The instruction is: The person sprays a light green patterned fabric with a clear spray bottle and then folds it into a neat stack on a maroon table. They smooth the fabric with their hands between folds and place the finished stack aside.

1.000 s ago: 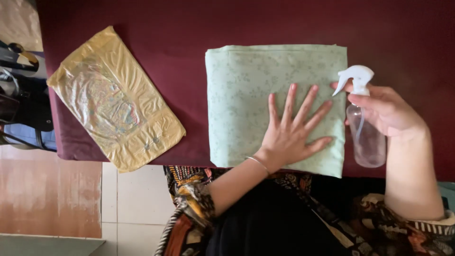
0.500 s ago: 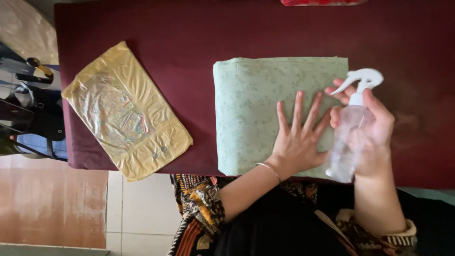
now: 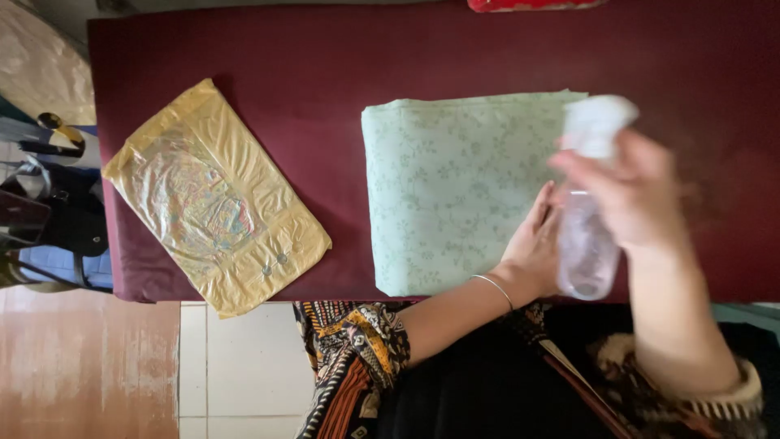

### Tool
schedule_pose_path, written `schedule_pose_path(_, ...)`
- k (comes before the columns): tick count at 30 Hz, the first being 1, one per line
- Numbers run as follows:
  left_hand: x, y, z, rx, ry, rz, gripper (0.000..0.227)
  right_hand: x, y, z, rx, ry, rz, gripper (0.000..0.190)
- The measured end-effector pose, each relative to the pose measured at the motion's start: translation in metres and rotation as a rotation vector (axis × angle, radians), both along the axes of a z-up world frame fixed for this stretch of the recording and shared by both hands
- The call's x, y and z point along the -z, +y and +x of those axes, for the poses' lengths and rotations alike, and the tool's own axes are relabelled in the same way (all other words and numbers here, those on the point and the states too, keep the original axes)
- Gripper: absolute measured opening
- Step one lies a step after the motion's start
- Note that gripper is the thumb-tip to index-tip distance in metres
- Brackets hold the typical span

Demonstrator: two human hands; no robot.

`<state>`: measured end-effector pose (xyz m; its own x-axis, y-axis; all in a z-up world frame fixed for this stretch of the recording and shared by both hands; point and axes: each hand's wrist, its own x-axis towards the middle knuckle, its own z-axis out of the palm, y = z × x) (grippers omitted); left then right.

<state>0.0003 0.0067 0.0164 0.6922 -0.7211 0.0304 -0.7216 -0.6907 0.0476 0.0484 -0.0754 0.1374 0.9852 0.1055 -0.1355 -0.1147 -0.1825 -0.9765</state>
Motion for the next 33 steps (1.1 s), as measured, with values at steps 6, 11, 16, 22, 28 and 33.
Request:
schedule_pose_path(6, -0.017, 0.007, -0.011, 0.076, -0.029, -0.306, 0.072, 0.044, -0.078, -0.057, 0.173, -0.162, 0.22, 0.019)
schedule_pose_path(11, 0.142, -0.071, -0.063, 0.305, 0.217, -0.521, 0.045, -0.004, -0.017, -0.069, 0.149, -0.125, 0.223, 0.044)
schedule_pose_path(16, 0.129, -0.019, -0.119, 0.37, 0.545, -0.614, 0.043, 0.009, 0.027, -0.082, -0.194, -0.28, 0.034, 0.026)
schedule_pose_path(22, 0.088, 0.094, -0.124, 0.41, 0.99, -0.685, 0.05, 0.022, 0.04, -0.116, -0.28, -0.376, -0.163, 0.033)
schedule_pose_path(28, -0.078, 0.227, -0.073, 0.182, 1.292, -0.23, 0.053, 0.047, 0.003, -0.168, -0.182, -0.337, -0.256, 0.032)
schedule_pose_path(33, -0.156, 0.24, -0.026, -0.248, 1.193, -0.577, 0.033, 0.078, -0.042, -0.206, 0.009, -0.223, -0.284, 0.03)
